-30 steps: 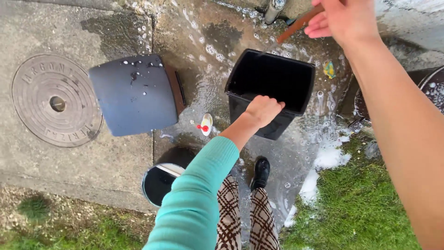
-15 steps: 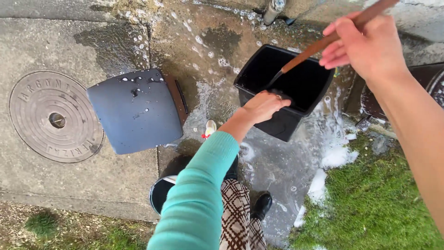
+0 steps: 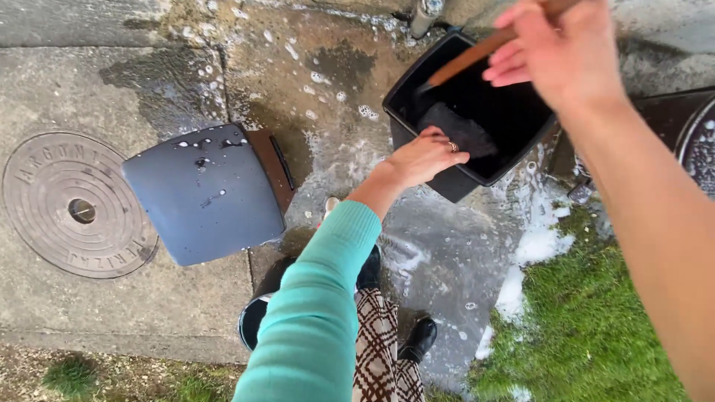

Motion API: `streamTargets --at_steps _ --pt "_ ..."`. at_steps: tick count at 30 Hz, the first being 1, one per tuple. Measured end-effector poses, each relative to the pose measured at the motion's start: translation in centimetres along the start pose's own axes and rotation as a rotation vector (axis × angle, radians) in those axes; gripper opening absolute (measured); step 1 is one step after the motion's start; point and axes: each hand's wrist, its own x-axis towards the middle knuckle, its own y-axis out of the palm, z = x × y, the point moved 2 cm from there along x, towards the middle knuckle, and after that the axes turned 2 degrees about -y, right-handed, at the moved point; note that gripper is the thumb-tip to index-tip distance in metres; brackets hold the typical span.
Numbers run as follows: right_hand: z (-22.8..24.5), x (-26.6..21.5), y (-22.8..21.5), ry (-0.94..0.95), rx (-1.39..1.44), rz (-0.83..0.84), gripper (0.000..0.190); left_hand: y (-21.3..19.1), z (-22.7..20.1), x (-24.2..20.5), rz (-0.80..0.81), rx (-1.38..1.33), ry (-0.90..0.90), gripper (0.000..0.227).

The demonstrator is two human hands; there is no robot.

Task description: The person cleans several bins and containers by hand using a sponge and rinsing them with water from a hose on a concrete outdoor area.

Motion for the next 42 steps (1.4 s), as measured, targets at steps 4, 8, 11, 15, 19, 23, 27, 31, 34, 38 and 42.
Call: streamTargets --at_steps 4,8,11,15,19,23,27,31,34,38,42 --pt "0.3 0.6 0.8 -0.089 0.113 0.024 0.029 -1.3 1.2 0.0 0.053 0.006 0.011 0.027" --pt "-1.4 -0.4 0.1 -0.184 0.022 0.043 0.029 -2.1 2.1 0.0 0.117 -0.069 -0.104 0.041" --pt "-0.9 -2.3 -0.7 -0.179 -0.043 0.041 0.028 0.7 5.3 2.3 0.067 -0.101 -0.306 0.022" --pt "-3.5 -1.1 -1.5 -0.151 -0.097 -0.024 0.025 -1.2 7.8 4.8 -0.004 -0.187 -0.488 0.023" --pt "-4.9 1.0 -1.3 -0.267 -0.101 -0.099 0.026 -2.6 7.6 5.8 -0.106 -0.205 -0.743 0.035" --pt "-4.6 1.7 -1.0 -0.316 -0.143 -0.118 0.024 -2.8 6.4 5.1 -0.140 -0.346 -1.024 0.045" --pt "-5.1 1.5 -2.3 -0.261 -0.215 -0.085 0.024 -1.2 6.3 3.4 -0.165 -0.564 -1.259 0.055" --pt "-8.8 3.1 -3.2 -0.197 -0.165 -0.095 0.028 0.7 6.2 1.9 -0.152 -0.818 -1.480 0.069" --pt "-9.5 3.7 -3.3 -0.182 -0.205 -0.082 0.030 1.6 5.6 1.5 -0.160 -1.012 -1.610 0.073" --pt "-9.0 3.9 -3.0 -0.118 -0.230 -0.111 0.027 0.7 3.6 1.7 -0.235 -1.301 -1.715 0.088" --pt "-10.8 4.2 -3.7 -0.145 -0.255 -0.095 0.028 -0.9 2.2 3.1 -0.261 -1.454 -1.762 0.110"
